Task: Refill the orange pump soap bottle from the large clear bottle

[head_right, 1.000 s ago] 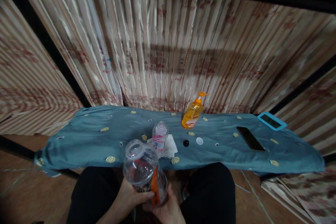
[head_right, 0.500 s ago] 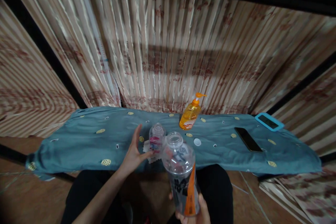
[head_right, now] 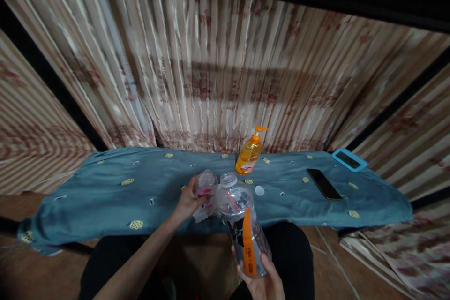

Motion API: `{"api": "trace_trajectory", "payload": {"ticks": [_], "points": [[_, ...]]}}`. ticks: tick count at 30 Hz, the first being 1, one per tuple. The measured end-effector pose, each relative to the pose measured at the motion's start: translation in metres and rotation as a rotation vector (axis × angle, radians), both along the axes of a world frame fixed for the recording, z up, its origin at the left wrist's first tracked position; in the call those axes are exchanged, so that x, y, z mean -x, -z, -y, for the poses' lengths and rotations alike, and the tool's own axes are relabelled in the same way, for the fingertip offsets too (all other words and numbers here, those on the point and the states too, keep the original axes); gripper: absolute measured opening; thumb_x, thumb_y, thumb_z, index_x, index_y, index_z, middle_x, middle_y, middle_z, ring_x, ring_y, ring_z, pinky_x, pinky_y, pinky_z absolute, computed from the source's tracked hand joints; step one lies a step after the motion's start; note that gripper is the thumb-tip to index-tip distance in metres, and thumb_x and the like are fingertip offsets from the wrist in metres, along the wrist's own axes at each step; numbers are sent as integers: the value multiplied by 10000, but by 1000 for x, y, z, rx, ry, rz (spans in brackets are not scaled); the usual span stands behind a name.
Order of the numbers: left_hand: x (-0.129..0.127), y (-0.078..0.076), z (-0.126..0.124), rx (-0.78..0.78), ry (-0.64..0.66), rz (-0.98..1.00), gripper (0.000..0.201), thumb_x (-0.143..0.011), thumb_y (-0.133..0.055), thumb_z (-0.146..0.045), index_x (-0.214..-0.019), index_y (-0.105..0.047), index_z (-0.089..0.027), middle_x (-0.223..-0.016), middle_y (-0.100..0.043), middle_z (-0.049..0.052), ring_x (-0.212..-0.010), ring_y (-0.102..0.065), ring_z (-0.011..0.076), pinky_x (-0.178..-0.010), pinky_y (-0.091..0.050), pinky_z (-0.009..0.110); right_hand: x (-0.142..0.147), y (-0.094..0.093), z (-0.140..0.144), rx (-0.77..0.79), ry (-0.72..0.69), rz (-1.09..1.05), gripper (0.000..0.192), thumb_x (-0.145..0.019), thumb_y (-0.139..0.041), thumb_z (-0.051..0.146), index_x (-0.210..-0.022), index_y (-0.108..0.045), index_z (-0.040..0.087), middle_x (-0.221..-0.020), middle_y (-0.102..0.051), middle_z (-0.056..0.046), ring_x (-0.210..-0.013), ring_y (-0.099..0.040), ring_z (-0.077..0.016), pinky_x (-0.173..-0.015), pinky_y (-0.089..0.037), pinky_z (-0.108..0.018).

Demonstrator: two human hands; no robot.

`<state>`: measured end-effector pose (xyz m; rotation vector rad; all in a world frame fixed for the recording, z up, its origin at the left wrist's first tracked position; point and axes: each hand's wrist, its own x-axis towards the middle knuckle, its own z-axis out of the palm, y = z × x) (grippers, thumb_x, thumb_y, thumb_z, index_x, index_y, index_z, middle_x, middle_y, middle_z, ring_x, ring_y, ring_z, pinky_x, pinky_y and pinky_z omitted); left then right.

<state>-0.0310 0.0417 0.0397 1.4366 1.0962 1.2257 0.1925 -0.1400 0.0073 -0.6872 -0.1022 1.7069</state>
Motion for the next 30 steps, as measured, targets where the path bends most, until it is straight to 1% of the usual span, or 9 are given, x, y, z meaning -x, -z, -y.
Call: {"api": "trace_trajectory", "payload": {"ticks": [4, 8, 11, 15, 18, 21, 24, 27, 30], "points": [[-7, 3, 5, -10, -113, -90, 499, -632, -785, -178, -1092, -592, -183, -1033, -704, 43, -982, -675, 234, -908, -535, 352, -1, 2, -2, 18, 2, 45, 393, -704, -870, 441, -1051, -793, 274, -1128, -766, -145, -1060, -729, -325, -956, -546, -484], [-11, 4, 6, -27, -164, -159, 504, -641, -793, -211, -1095, -576, -187, -1044, -693, 52, -1000, -672, 246, -914, -533, 367, 1, 1, -6, 35, 31, 107, 384, -702, -873, 460, -1035, -796, 286, -1129, -767, -142, -1028, -740, -321, -860, -582, -434], [-11, 3, 8, -63, -138, -193, 488, -682, -761, -251, -1125, -562, -202, -1090, -689, 51, -1043, -667, 248, -948, -524, 374, 5, -2, -9, 47, 73, 169, 376, -694, -884, 441, -1008, -798, 254, -1085, -778, -149, -975, -756, -296, -774, -598, -360], [-9, 3, 10, -62, -60, -181, 526, -731, -719, -296, -1208, -511, -216, -1120, -702, 44, -1034, -679, 247, -949, -530, 380, 9, -5, -11, 48, 140, 242, 362, -724, -862, 450, -1034, -781, 280, -1037, -796, -100, -927, -766, -255, -718, -600, -316], [-9, 6, 10, -40, -59, -177, 543, -733, -724, -314, -1219, -498, -229, -1106, -712, 35, -1023, -685, 254, -936, -534, 381, 5, -4, -12, 60, 160, 280, 356, -719, -868, 441, -1030, -777, 294, -1037, -799, -78, -901, -768, -246, -705, -610, -326], [-11, 10, 10, -39, -64, -155, 553, -736, -728, -330, -1227, -498, -222, -1119, -711, 44, -1035, -683, 255, -953, -530, 386, -5, -2, -10, 78, 154, 300, 366, -699, -885, 427, -1029, -779, 312, -1066, -794, -67, -914, -766, -250, -758, -624, -376], [-14, 13, 11, -45, -77, -148, 572, -732, -731, -331, -1238, -497, -199, -1168, -695, 75, -1096, -669, 274, -1001, -515, 413, -12, -3, -5, 92, 146, 312, 393, -680, -891, 451, -1024, -785, 295, -1052, -796, -82, -919, -764, -272, -807, -620, -427], [-15, 14, 13, -38, -84, -150, 587, -727, -731, -313, -1250, -492, -194, -1184, -686, 90, -1126, -661, 292, -1021, -508, 437, -13, -11, 1, 96, 184, 334, 375, -696, -882, 439, -1032, -783, 305, -1044, -798, -63, -918, -763, -256, -840, -616, -421], [-16, 11, 15, -42, -71, -136, 577, -747, -723, -296, -1263, -483, -196, -1178, -686, 87, -1135, -658, 291, -1026, -506, 439, -9, -26, 6, 99, 231, 355, 368, -684, -895, 403, -1026, -785, 320, -1044, -799, -56, -908, -765, -247, -782, -634, -376]]}}
